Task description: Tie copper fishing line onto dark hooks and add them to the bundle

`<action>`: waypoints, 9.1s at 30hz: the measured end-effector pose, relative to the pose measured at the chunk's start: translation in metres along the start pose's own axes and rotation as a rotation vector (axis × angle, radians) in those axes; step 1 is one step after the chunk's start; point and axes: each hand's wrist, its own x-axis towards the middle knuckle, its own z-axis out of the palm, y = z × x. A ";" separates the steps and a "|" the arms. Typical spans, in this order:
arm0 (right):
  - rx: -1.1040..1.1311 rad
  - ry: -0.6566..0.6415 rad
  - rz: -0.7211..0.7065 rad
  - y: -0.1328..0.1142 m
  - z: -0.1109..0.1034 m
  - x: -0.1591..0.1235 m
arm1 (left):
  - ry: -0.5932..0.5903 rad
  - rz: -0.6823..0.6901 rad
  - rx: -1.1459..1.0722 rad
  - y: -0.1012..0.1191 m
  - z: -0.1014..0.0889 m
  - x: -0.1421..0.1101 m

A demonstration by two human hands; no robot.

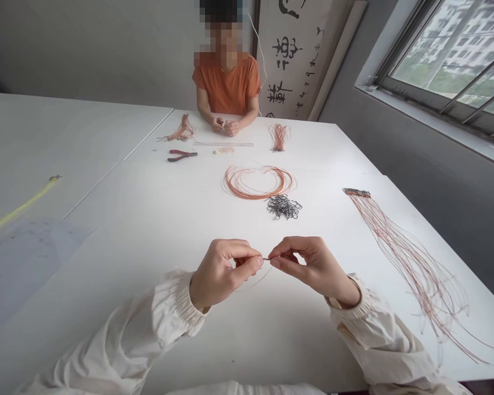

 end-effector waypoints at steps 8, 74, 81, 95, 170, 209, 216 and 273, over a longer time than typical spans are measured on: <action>-0.162 0.050 -0.177 -0.001 0.002 -0.006 | -0.163 0.041 -0.004 0.004 -0.007 0.004; -0.214 0.049 -0.291 0.005 0.003 -0.008 | -0.169 -0.091 -0.036 0.014 -0.010 -0.001; -0.220 0.064 -0.283 0.004 0.004 -0.008 | -0.156 -0.030 -0.004 0.014 -0.010 -0.002; -0.256 0.009 -0.358 0.003 0.005 -0.008 | -0.223 -0.075 0.088 0.018 -0.012 -0.003; 0.220 0.240 0.044 0.030 0.017 0.012 | 0.153 0.098 0.100 -0.003 -0.013 0.013; 0.483 0.049 0.178 0.025 0.022 0.017 | 0.069 0.259 0.259 -0.005 -0.003 0.001; -0.324 0.307 -0.308 0.019 0.033 0.001 | 0.145 0.263 0.303 -0.006 -0.006 0.004; 0.087 0.131 -0.166 0.016 0.013 0.000 | -0.189 0.049 -0.023 0.011 -0.012 0.004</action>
